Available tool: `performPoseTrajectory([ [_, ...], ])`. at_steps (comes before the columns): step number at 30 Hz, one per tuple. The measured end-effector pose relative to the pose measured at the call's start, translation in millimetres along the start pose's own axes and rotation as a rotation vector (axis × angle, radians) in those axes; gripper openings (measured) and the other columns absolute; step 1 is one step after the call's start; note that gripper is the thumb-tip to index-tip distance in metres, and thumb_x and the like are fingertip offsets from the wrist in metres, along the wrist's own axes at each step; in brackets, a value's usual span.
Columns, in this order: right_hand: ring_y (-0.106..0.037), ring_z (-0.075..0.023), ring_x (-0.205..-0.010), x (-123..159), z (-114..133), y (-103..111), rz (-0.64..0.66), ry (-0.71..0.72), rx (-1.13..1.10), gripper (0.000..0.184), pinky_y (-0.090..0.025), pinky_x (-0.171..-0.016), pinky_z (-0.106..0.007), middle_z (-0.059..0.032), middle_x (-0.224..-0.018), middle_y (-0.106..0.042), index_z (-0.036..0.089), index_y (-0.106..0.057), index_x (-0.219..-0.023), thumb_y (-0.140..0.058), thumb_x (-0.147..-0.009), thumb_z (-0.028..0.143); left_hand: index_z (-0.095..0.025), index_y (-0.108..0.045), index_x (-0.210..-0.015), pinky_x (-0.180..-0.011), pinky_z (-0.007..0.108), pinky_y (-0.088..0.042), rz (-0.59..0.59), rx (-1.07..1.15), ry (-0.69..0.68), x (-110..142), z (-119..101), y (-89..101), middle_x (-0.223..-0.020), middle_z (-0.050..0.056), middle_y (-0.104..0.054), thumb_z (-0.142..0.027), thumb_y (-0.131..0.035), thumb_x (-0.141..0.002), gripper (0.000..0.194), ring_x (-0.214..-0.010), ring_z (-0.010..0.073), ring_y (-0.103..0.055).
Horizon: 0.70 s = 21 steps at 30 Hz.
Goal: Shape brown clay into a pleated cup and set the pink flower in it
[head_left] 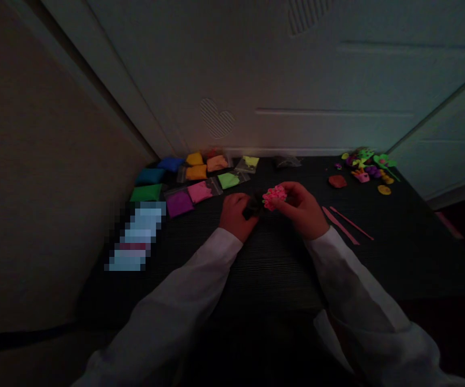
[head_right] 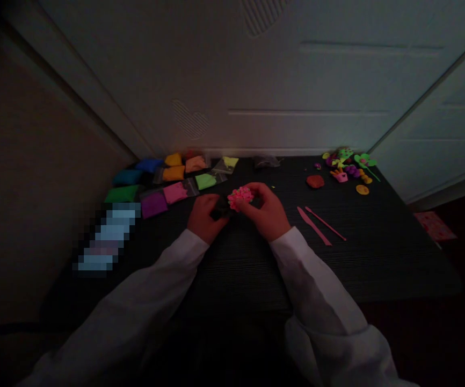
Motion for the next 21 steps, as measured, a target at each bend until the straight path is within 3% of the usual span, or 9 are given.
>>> performPoseTrajectory([
  [7, -0.055, -0.016, -0.083, 5.2, 5.0, -5.4, -0.025, 0.079, 0.094, 0.019, -0.044, -0.079, -0.034, -0.0019, -0.087, -0.06, 0.02, -0.064, -0.082, -0.07, -0.068, 0.032, -0.017, -0.062, -0.089, -0.089, 0.044, -0.043, 0.045, -0.099, -0.082, 2.6, -3.3, -3.5, -0.099, 0.008, -0.062, -0.023, -0.063, -0.067, 0.023, -0.1, 0.0258, -0.053],
  [13, -0.059, -0.0164, -0.08, 2.2, -1.0, -3.0, -0.008, 0.047, 0.032, 0.023, -0.047, -0.075, -0.034, -0.0027, -0.085, -0.063, 0.02, -0.066, -0.085, -0.065, -0.072, 0.04, -0.014, -0.062, -0.09, -0.089, 0.043, -0.043, 0.053, -0.125, -0.096, 1.9, -3.4, -3.9, -0.099, 0.01, -0.063, -0.021, -0.064, -0.067, 0.025, -0.099, 0.0264, -0.053],
  [18, -0.057, -0.0201, -0.101, 1.3, -8.8, -7.5, -0.002, 0.058, 0.019, 0.02, -0.044, -0.089, -0.038, -0.0049, -0.101, -0.061, 0.022, -0.067, -0.082, -0.066, -0.072, 0.039, -0.015, -0.062, -0.093, -0.09, 0.044, -0.042, 0.067, -0.112, -0.102, 2.4, -5.2, -3.2, -0.101, 0.009, -0.062, -0.023, -0.064, -0.067, 0.027, -0.1, 0.0264, -0.053],
  [21, -0.055, -0.0213, -0.104, 2.9, -8.2, -9.8, -0.013, 0.071, 0.052, 0.019, -0.043, -0.089, -0.04, -0.0063, -0.105, -0.06, 0.022, -0.068, -0.083, -0.066, -0.072, 0.037, -0.014, -0.062, -0.093, -0.091, 0.044, -0.042, 0.08, -0.091, -0.099, 2.2, -5.0, -3.4, -0.102, 0.01, -0.063, -0.023, -0.064, -0.066, 0.028, -0.101, 0.0266, -0.053],
])
Point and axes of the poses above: each hand's wrist, its own x-axis away from the middle knuckle, its own y-axis out of the back of the hand, z = x × y, the point moved 2 cm from there along -x, towards the middle knuckle
